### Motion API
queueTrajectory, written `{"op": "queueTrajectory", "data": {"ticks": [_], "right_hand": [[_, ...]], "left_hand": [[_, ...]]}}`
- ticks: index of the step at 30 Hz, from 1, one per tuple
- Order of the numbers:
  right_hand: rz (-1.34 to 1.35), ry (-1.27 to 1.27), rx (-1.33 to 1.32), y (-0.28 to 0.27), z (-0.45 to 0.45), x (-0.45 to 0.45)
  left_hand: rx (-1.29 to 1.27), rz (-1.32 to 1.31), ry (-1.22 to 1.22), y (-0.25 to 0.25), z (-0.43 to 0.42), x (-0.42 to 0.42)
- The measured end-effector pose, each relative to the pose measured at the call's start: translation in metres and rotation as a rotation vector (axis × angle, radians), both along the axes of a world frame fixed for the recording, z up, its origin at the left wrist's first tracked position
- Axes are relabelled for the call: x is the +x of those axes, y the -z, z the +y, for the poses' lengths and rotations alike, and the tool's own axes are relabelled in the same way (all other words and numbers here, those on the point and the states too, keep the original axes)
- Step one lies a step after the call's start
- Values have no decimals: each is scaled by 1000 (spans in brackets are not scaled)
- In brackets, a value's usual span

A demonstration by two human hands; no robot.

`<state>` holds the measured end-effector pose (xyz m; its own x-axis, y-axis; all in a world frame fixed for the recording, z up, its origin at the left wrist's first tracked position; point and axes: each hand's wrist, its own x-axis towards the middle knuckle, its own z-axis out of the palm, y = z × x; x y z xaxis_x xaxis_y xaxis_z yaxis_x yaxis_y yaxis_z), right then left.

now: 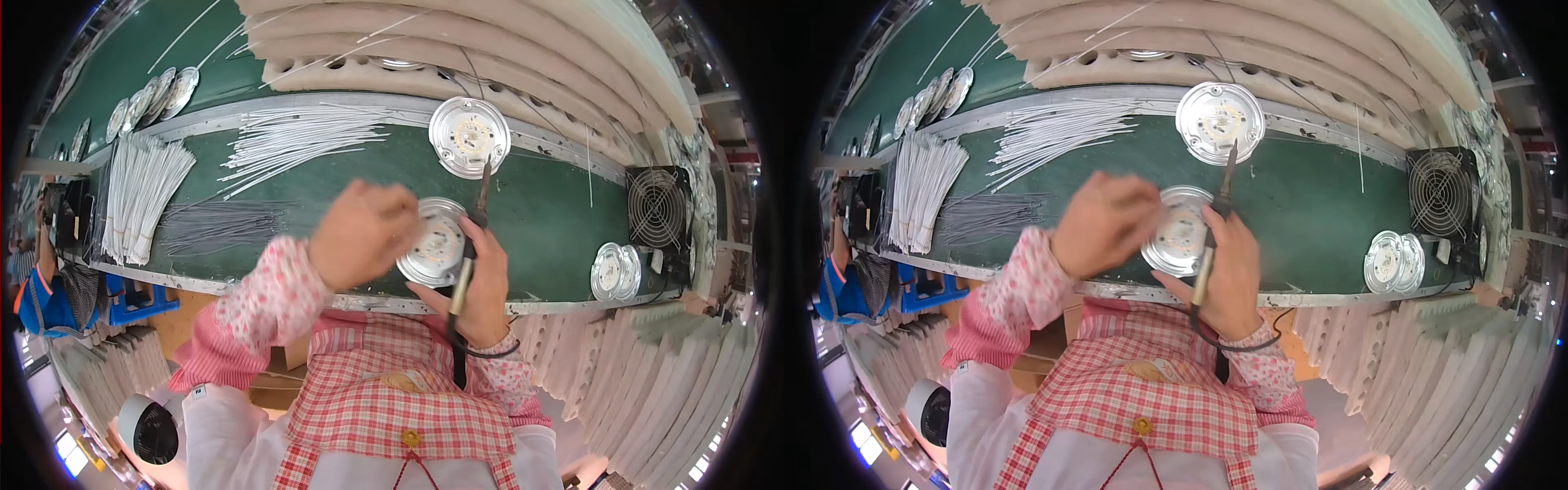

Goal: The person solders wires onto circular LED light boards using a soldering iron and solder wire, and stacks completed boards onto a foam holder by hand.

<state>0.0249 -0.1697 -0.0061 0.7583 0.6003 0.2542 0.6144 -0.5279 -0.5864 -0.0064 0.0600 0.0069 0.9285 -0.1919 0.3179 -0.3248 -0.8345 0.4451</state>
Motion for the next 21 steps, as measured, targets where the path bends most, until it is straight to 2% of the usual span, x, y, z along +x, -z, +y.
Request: {"op": "queueTrajectory", "data": {"ticks": [1,3,5,9,11,13,14,17,18,21], "right_hand": [[6,25,6,-2,-6,-4],[5,15,-24,-6,-24,-15],[-23,7,-102,-10,-43,-30],[-158,-76,-180,-5,-68,-46],[-12,-9,-41,-21,-69,-41],[192,45,87,-27,-72,-38],[208,103,270,-26,-62,-33],[361,395,204,-43,-42,-19],[286,389,249,-35,-39,-12],[295,422,322,-28,-30,-6]], "left_hand": [[-85,28,-30,-1,12,11],[69,-234,-415,9,33,36],[12,-116,-372,24,64,47],[-21,-139,-312,22,76,49],[-292,-202,-275,21,82,53],[-478,-128,-352,7,78,50],[-565,-89,-399,-2,77,45],[-444,-31,-345,-33,30,23],[-453,1,-302,-36,10,16],[-400,3,-131,-26,-38,5]]}}
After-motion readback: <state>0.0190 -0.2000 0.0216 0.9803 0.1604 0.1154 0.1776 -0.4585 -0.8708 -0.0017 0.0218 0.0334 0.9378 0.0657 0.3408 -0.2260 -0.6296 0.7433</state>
